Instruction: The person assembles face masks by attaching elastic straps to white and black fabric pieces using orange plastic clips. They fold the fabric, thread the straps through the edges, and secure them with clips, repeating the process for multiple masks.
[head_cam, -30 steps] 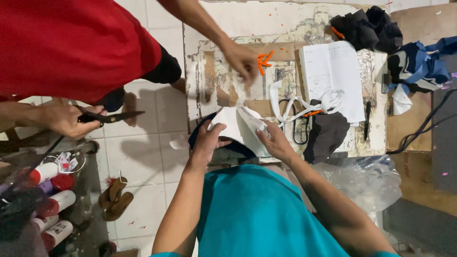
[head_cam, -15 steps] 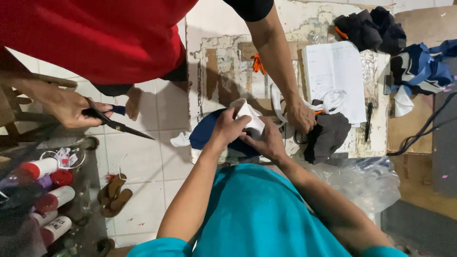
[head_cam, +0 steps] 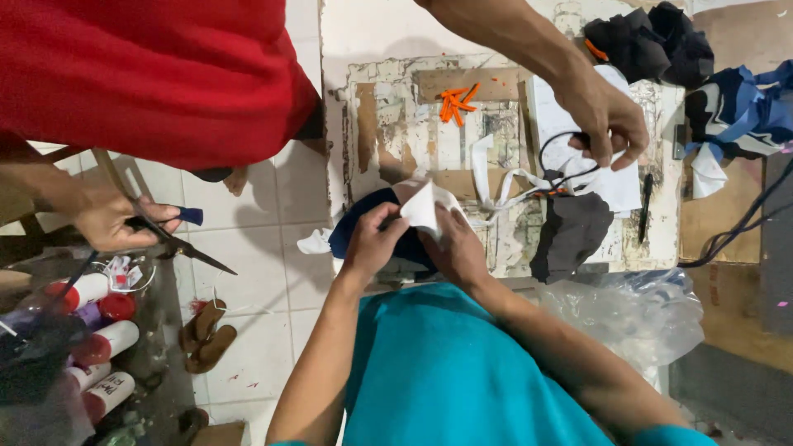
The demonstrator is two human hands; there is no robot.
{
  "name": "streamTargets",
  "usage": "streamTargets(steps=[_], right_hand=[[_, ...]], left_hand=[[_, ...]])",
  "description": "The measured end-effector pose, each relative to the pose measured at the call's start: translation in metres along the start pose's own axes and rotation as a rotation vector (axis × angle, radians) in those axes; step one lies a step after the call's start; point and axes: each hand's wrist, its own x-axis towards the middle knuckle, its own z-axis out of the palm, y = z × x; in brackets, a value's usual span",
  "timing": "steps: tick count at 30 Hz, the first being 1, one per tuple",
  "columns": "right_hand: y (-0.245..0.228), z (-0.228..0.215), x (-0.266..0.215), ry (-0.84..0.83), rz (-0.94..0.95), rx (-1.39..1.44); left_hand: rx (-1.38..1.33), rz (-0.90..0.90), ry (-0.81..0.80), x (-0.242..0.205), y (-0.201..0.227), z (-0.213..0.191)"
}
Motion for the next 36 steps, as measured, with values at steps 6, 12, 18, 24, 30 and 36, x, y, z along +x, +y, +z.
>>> streamTargets(steps=[6,12,18,24,30,36], right_hand=[[-0.037,-0.023,-0.02,-0.283,-0.312,-0.535],[0.027,-0.02,0.012,-0.249,-0.392,-0.079],[0.044,-0.005,0.009,-0.277,-0.074,0.184],[-0.033,-0.046,0.002,-0.267,0.11,0.459],[0.005,-0.039,0.004,-0.434,0.33,0.348],[0.002,-0.04,0.009,-0.366,0.441,0.366]], left_hand=[[0.063,-0.201,0.082,-0.035,-0.068,-0.034],[-0.022,-0.463,0.557,-0.066,-0.054,-0.03],[0.665,-0.012,0.529,-0.056,-0.03,-0.012],[0.816,-0.283,0.245,-0.026,-0.018,-0.027],[1.07,0.029,0.3,-0.009,-0.074,-0.02],[0.919,-0.421,0.056,-0.003,-0.035,-0.015]])
